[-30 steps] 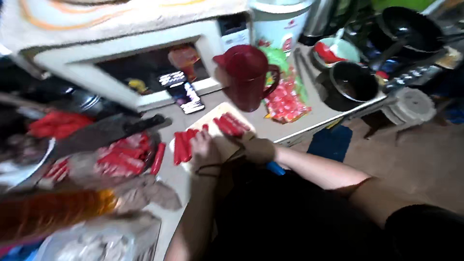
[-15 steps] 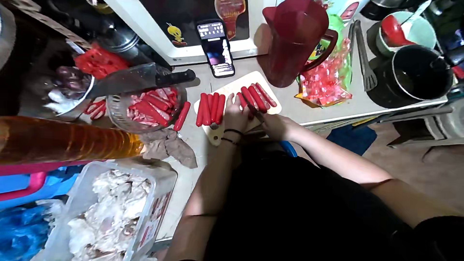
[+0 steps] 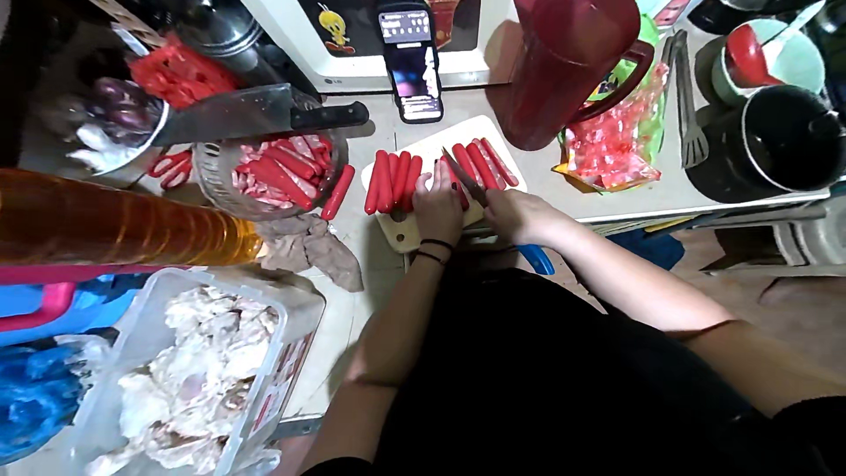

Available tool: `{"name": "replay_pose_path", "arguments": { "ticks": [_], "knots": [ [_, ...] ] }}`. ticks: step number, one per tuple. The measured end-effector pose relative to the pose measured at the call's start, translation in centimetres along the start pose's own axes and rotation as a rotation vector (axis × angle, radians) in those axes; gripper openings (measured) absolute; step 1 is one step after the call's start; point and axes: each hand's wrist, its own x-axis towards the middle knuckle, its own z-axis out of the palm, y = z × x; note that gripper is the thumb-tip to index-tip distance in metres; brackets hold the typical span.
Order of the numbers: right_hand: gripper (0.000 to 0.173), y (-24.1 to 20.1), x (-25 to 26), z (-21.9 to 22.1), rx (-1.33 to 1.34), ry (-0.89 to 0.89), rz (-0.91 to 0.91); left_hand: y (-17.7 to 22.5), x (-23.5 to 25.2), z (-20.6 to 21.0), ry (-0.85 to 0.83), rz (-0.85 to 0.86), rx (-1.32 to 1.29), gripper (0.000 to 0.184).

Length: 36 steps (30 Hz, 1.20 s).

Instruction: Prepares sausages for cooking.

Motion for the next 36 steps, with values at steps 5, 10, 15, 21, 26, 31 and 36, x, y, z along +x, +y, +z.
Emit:
{"name": "replay_pose_path", "arguments": {
  "ticks": [5, 10, 15, 21, 26, 31, 36],
  "knots": [
    [0.028, -0.6, 0.1, -0.5, 0.014, -0.052, 0.022, 0.1, -0.2, -0.3, -0.015, -0.018, -0.032, 0.05],
    [0.031, -1.8, 0.5, -0.6, -0.031, -0.065, 0.04, -0.1, -0.4, 0.1, 0.0, -0.012, -0.026, 0.049],
    [0.03, -3.0, 0.9, -0.4, -0.065, -0.071, 0.072, -0.1, -0.5, 0.2, 0.019, 0.011, -0.001, 0.048],
    [0.027, -3.4, 1.8, -0.4, -0.062, -0.077, 0.095, -0.1, -0.5, 0.1, -0.008, 0.013, 0.009, 0.048],
    [0.03, -3.9, 2.8, -0.1, -0.051, -0.076, 0.09, 0.0, -0.7, -0.5, -0.068, 0.004, -0.002, 0.051],
    [0.025, -3.0, 2.7, 0.5, -0.028, -0.058, 0.058, -0.1, -0.7, -0.1, -0.058, 0.008, 0.04, 0.053],
    [0.025, -2.0, 2.0, 1.2, 0.034, -0.08, 0.034, 0.2, -0.7, -0.3, -0.068, -0.009, 0.054, 0.053]
  ]
}}
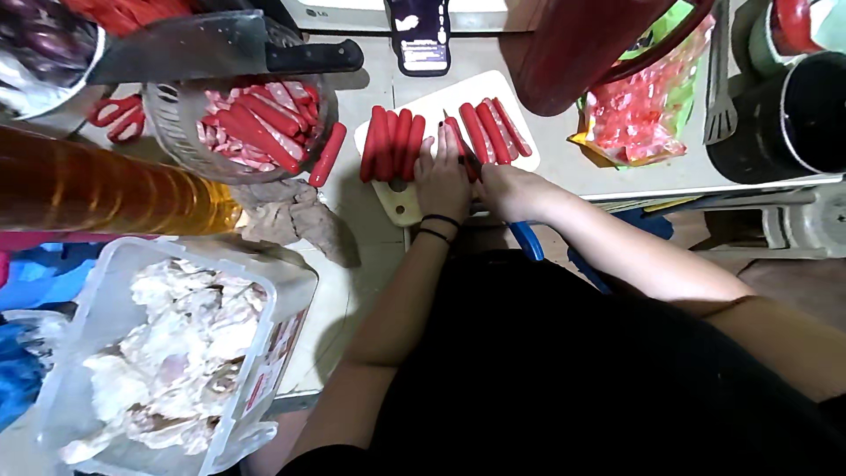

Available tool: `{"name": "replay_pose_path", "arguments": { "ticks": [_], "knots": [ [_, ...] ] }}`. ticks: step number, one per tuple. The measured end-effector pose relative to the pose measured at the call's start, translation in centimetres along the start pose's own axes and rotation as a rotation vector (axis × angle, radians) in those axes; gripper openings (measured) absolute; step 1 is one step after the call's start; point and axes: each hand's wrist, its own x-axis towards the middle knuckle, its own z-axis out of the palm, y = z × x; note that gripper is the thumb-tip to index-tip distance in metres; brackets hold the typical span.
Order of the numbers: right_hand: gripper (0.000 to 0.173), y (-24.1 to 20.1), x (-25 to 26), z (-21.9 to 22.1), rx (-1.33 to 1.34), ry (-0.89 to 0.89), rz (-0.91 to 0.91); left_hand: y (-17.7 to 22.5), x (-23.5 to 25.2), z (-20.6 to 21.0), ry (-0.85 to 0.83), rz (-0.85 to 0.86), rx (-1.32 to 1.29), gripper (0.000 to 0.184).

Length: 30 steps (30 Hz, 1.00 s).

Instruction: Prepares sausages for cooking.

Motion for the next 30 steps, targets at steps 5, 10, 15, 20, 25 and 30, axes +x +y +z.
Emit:
{"name": "replay_pose_path", "arguments": {
  "ticks": [5, 10, 15, 20, 25, 30],
  "knots": [
    [0.022, 0.9, -1.0, 0.5, 0.072, -0.052, -0.009, -0.1, 0.1, 0.2, -0.016, -0.018, -0.001, 0.056],
    [0.024, 2.2, -2.1, 1.0, 0.096, -0.114, 0.003, 0.1, 0.1, 0.3, -0.008, -0.025, 0.009, 0.056],
    [0.025, 3.1, -4.1, 1.4, 0.07, -0.162, 0.012, 0.1, 0.1, 0.4, -0.007, -0.023, 0.057, 0.057],
    [0.025, 5.5, -7.4, 1.2, 0.018, -0.208, 0.0, 0.3, 0.2, 0.3, -0.018, -0.027, 0.038, 0.055],
    [0.026, 9.8, -10.4, -2.3, 0.205, -0.09, -0.054, 1.0, 0.0, 0.1, 0.037, -0.014, -0.196, 0.052],
    [0.023, 13.0, -7.1, -2.3, 0.023, 0.182, 0.022, 5.6, 1.4, -0.5, 0.0, -0.159, -0.233, 0.08]
  ]
}}
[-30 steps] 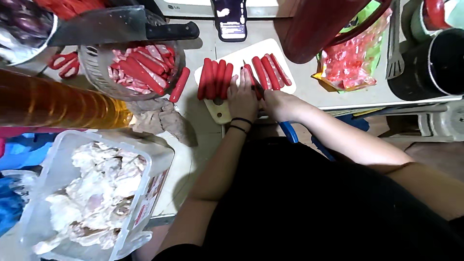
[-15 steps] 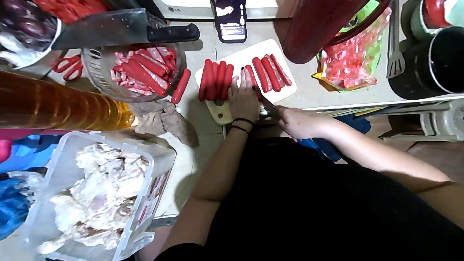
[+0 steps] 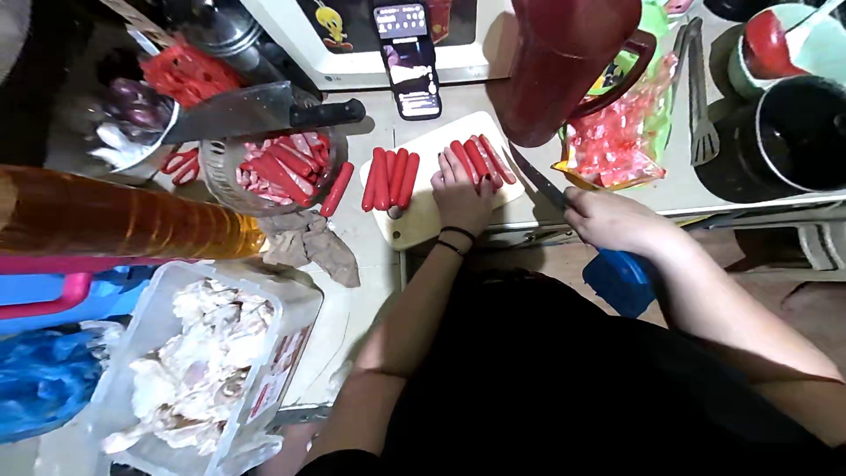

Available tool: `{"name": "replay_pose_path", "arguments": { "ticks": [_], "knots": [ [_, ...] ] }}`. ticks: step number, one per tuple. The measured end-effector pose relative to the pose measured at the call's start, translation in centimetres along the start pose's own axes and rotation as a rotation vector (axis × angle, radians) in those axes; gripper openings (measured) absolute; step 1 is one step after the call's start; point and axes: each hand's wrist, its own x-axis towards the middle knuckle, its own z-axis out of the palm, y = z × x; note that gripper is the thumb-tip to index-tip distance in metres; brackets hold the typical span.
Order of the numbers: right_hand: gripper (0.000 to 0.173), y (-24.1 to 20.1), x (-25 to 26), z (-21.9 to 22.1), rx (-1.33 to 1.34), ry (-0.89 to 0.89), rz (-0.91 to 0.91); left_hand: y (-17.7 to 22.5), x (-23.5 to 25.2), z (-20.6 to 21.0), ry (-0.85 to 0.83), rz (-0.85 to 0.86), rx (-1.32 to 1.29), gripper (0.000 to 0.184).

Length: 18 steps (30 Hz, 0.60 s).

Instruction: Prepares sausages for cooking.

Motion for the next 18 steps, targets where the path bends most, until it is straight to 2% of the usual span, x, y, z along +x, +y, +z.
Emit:
{"name": "replay_pose_path", "arguments": {
  "ticks": [3, 6, 9, 13, 18],
  "knots": [
    [0.022, 0.7, 0.6, 1.1, -0.056, 0.077, 0.006, 3.0, 1.8, 1.0, 0.007, -0.128, 0.138, 0.099],
    [0.021, 2.0, 0.2, 1.2, -0.036, 0.066, 0.009, 4.8, 3.6, 2.0, -0.061, -0.243, 0.28, 0.107],
    [0.024, 3.9, 0.3, 0.8, -0.051, 0.015, -0.001, 5.1, 4.3, 3.0, -0.061, -0.293, 0.396, 0.092],
    [0.03, 5.8, 0.2, 0.6, -0.066, -0.057, -0.031, 5.4, 3.7, 3.0, -0.049, -0.339, 0.42, 0.077],
    [0.039, 6.2, 0.3, -0.2, -0.064, -0.159, -0.024, 5.7, 3.3, 2.8, -0.086, -0.397, 0.446, 0.074]
  ]
}}
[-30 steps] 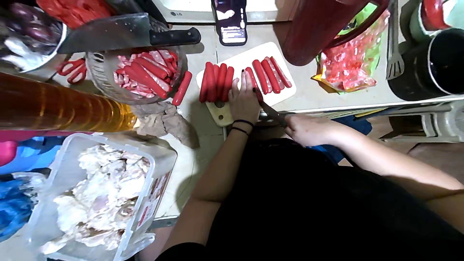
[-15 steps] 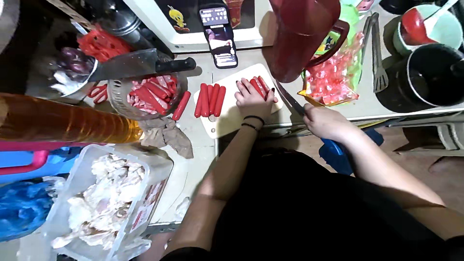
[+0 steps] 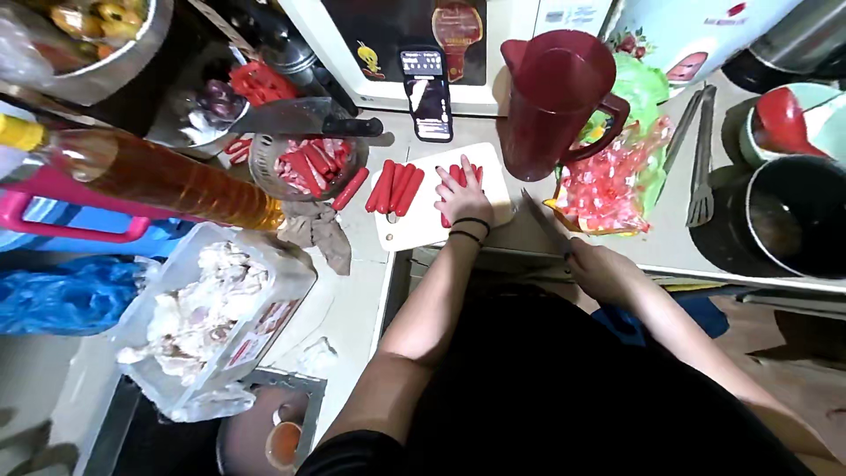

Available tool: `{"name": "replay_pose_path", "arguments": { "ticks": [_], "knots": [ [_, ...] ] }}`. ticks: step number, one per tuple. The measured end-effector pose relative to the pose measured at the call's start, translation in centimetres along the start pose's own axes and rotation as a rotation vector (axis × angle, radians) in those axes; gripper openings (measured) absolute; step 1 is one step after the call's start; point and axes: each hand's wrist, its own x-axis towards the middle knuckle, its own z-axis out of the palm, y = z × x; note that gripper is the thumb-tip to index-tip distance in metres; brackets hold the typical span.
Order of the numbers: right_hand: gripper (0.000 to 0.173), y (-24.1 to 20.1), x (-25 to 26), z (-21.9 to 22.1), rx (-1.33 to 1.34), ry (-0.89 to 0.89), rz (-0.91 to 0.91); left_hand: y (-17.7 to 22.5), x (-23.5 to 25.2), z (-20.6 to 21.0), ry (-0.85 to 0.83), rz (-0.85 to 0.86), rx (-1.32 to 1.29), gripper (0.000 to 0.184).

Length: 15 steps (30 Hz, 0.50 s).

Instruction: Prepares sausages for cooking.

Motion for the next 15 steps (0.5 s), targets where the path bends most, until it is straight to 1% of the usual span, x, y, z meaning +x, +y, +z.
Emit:
{"name": "replay_pose_path", "arguments": {
  "ticks": [3, 5, 6, 10, 12, 15],
  "knots": [
    [0.04, 0.5, 0.0, -0.4, -0.026, -0.011, -0.056, -1.1, 0.3, -0.7, 0.033, -0.02, -0.042, 0.076],
    [0.04, 0.6, 0.2, -0.4, -0.033, -0.008, -0.074, -2.4, 0.8, -1.0, 0.064, -0.013, -0.098, 0.084],
    [0.039, 0.5, 0.3, -0.4, -0.035, -0.005, -0.086, -3.1, 0.9, -1.0, 0.073, -0.009, -0.119, 0.085],
    [0.038, -0.2, 1.1, -0.4, -0.022, 0.01, -0.152, -4.8, 0.4, -1.1, 0.097, 0.049, -0.196, 0.079],
    [0.036, -1.0, 1.4, -0.7, -0.026, 0.015, -0.17, -5.7, -0.5, -2.3, 0.085, 0.059, -0.363, 0.08],
    [0.037, -2.2, 2.3, -1.1, -0.036, 0.075, -0.223, -9.2, -1.0, -5.7, 0.136, 0.062, -0.709, 0.07]
  ]
}}
